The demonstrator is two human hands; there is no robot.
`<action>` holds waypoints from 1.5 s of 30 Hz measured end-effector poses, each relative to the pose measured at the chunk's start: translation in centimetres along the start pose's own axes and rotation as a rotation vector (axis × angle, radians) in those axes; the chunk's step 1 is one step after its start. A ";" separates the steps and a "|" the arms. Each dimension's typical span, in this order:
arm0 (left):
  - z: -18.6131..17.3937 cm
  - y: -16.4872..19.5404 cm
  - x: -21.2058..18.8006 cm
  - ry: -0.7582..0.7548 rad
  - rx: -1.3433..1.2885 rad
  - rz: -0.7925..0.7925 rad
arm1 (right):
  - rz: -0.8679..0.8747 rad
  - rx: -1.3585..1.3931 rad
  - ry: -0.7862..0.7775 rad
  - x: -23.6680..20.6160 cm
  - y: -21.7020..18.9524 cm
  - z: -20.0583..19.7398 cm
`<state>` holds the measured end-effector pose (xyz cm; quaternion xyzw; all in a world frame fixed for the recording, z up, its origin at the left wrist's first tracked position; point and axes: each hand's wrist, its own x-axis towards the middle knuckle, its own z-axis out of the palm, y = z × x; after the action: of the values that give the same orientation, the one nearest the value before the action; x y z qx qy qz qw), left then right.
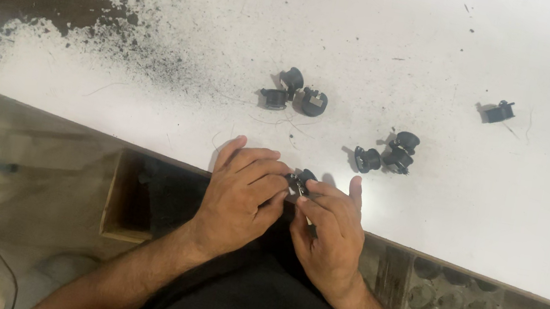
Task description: The person sits at a workbench assembling small black plastic rotor-like parts. They pick up a black plastic housing, press a small metal insert into it by hand, place the finished assembly aside, and repeat the process, adding completed assemblies to a row on the table.
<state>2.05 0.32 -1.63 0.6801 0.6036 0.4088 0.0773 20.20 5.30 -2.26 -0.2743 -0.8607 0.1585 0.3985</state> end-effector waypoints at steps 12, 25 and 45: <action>-0.7 0.9 3.4 -0.093 0.082 -0.012 | 0.143 -0.201 -0.057 1.5 0.5 -1.6; -0.1 0.2 3.6 -0.153 -0.158 -0.121 | 0.075 -0.113 -0.024 1.1 1.4 -1.2; -2.3 1.0 1.7 -0.099 0.014 0.022 | 0.087 -0.112 -0.009 0.7 1.9 -1.0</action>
<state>1.19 0.72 1.24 0.7066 0.5944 0.3712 0.0980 21.31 7.27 -2.13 -0.3327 -0.8572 0.1283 0.3715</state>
